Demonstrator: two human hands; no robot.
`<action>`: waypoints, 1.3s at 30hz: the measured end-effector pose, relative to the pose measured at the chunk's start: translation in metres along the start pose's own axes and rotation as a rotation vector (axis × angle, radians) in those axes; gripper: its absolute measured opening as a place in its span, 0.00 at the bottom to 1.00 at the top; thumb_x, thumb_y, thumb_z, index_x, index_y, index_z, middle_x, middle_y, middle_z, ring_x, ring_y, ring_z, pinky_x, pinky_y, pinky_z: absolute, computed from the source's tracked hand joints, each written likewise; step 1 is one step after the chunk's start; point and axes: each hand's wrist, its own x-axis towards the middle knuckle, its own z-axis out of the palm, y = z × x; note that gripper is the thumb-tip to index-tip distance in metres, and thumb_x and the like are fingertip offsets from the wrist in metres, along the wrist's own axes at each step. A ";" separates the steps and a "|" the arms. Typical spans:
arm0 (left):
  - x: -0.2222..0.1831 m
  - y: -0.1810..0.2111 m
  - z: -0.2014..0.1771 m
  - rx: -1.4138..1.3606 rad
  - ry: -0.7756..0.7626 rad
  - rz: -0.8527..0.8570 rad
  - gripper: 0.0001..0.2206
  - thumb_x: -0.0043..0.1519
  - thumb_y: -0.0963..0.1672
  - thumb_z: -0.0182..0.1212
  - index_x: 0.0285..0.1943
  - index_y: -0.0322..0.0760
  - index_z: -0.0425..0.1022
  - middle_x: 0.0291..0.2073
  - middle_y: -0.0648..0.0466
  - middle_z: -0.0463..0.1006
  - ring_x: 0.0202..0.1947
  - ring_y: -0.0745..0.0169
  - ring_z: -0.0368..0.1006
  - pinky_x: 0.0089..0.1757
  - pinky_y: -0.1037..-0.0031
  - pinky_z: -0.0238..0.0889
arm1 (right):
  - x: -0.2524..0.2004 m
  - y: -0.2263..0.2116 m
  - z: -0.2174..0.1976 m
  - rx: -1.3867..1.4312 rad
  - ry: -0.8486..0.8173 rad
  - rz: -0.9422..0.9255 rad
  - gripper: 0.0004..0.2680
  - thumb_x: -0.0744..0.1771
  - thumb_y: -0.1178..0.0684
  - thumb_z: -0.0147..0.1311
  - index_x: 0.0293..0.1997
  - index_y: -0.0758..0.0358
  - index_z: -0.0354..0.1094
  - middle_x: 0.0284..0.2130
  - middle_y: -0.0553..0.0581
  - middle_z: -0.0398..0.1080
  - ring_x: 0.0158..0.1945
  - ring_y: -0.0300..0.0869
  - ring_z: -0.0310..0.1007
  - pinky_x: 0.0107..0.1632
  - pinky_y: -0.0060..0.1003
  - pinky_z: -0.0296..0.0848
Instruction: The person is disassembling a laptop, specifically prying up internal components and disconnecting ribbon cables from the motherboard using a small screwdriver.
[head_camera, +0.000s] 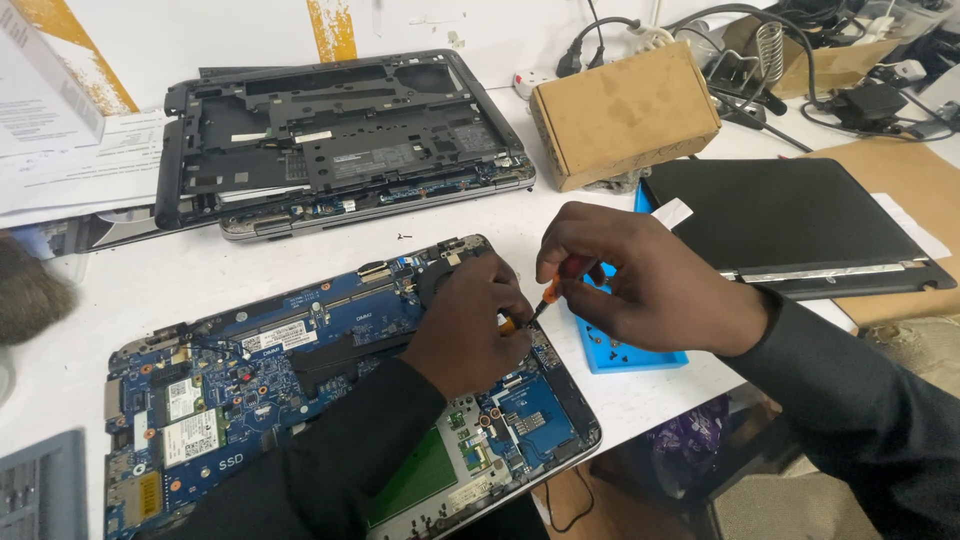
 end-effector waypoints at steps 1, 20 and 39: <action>0.000 0.000 0.000 0.001 0.002 -0.001 0.06 0.56 0.39 0.66 0.39 0.33 0.85 0.45 0.43 0.73 0.49 0.48 0.74 0.43 0.70 0.77 | 0.000 0.000 0.000 0.014 0.003 0.000 0.08 0.60 0.67 0.52 0.37 0.68 0.75 0.29 0.65 0.72 0.28 0.50 0.77 0.29 0.42 0.75; 0.026 0.004 0.032 0.129 0.045 0.233 0.04 0.60 0.43 0.63 0.39 0.40 0.79 0.37 0.51 0.76 0.42 0.53 0.72 0.43 0.59 0.65 | -0.046 -0.015 -0.060 -0.101 0.275 0.098 0.04 0.65 0.66 0.57 0.38 0.64 0.71 0.34 0.55 0.74 0.38 0.39 0.80 0.43 0.30 0.78; -0.043 -0.024 -0.033 0.362 -0.104 0.032 0.27 0.62 0.48 0.66 0.69 0.35 0.68 0.66 0.46 0.65 0.66 0.40 0.58 0.62 0.45 0.56 | 0.007 0.033 0.021 -0.016 0.060 0.015 0.07 0.64 0.63 0.58 0.41 0.56 0.70 0.30 0.49 0.70 0.30 0.37 0.65 0.34 0.35 0.67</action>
